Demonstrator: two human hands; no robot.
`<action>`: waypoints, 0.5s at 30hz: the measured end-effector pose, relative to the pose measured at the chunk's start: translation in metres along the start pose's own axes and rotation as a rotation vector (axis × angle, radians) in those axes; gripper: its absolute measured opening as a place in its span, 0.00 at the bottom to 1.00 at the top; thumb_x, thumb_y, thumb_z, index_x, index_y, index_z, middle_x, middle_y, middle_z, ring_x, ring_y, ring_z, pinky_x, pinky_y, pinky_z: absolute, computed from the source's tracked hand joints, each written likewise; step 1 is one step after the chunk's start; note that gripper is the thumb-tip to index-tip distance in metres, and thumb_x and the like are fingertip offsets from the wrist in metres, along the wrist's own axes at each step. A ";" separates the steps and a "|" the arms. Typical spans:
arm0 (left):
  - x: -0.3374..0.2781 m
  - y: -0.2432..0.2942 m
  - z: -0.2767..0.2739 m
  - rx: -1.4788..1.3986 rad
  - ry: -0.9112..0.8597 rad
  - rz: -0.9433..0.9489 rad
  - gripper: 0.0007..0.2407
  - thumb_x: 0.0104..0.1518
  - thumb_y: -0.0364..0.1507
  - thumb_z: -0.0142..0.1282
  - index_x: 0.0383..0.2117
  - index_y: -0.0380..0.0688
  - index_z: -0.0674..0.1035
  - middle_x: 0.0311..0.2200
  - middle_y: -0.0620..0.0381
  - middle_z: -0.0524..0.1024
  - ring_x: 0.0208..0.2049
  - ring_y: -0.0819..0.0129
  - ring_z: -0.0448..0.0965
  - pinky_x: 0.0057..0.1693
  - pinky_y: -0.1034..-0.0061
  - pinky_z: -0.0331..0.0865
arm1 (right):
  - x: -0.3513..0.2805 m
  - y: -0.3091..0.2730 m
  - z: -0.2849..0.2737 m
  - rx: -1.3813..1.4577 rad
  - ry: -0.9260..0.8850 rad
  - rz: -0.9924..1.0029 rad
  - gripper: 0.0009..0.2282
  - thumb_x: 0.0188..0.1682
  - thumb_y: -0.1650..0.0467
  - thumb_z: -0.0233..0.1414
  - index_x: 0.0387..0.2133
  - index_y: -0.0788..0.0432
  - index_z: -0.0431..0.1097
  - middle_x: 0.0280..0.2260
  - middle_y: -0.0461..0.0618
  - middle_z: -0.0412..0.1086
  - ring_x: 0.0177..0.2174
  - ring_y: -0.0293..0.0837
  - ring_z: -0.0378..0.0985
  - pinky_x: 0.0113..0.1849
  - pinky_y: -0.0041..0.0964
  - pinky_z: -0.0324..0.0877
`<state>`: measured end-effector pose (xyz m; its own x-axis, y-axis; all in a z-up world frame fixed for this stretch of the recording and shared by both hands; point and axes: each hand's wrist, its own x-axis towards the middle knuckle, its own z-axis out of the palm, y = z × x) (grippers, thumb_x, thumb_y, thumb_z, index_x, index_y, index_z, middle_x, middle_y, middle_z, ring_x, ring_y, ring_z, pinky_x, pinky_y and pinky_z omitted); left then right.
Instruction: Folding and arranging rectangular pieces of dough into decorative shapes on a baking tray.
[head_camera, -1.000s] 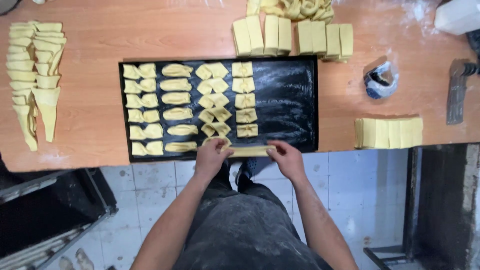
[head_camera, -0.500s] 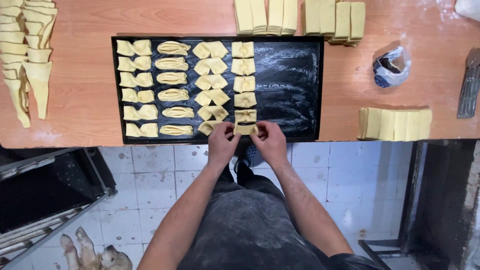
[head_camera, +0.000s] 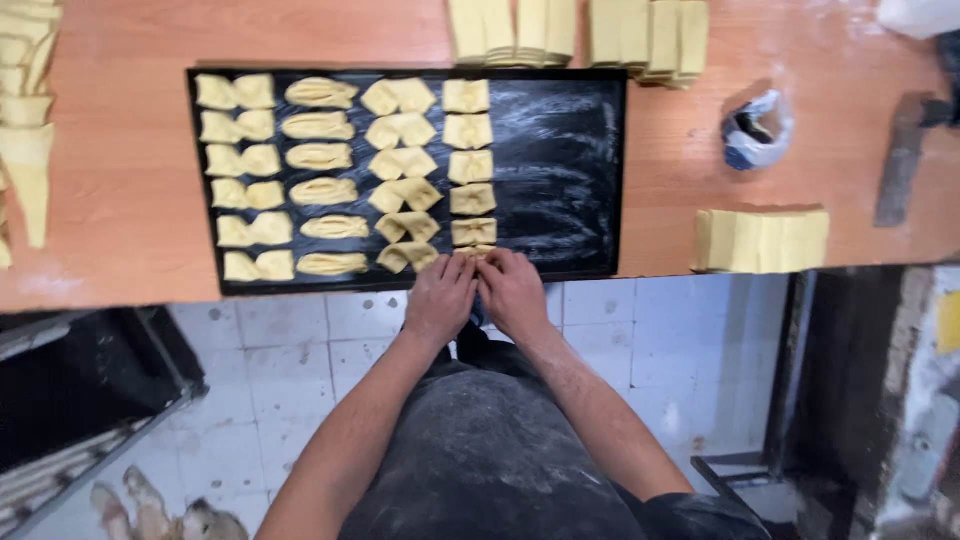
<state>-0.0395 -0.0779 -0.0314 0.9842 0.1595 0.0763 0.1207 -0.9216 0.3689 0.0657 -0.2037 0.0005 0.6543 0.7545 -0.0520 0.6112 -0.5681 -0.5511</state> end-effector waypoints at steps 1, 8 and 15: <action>0.004 -0.002 -0.003 -0.012 0.006 0.017 0.15 0.60 0.32 0.53 0.50 0.38 0.80 0.51 0.50 0.75 0.51 0.55 0.73 0.53 0.62 0.70 | 0.001 0.001 0.002 -0.015 0.011 0.011 0.10 0.47 0.72 0.58 0.41 0.59 0.76 0.41 0.53 0.72 0.41 0.55 0.74 0.43 0.47 0.72; 0.020 -0.004 -0.015 0.182 -0.103 0.133 0.16 0.59 0.39 0.52 0.46 0.43 0.81 0.43 0.57 0.76 0.46 0.60 0.73 0.52 0.54 0.64 | 0.002 0.004 -0.009 -0.171 -0.077 -0.012 0.15 0.43 0.68 0.58 0.44 0.57 0.75 0.42 0.54 0.72 0.40 0.56 0.74 0.40 0.53 0.68; 0.027 0.008 -0.035 -0.086 -0.123 0.201 0.08 0.56 0.31 0.59 0.40 0.44 0.81 0.34 0.55 0.77 0.39 0.60 0.78 0.47 0.63 0.69 | -0.063 0.046 -0.058 0.155 0.246 0.254 0.16 0.48 0.72 0.56 0.50 0.53 0.75 0.50 0.51 0.74 0.50 0.53 0.77 0.51 0.45 0.72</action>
<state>-0.0169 -0.0682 0.0058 0.9963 -0.0730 0.0445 -0.0851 -0.8961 0.4355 0.0786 -0.2966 0.0267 0.8750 0.4841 -0.0116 0.3539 -0.6557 -0.6669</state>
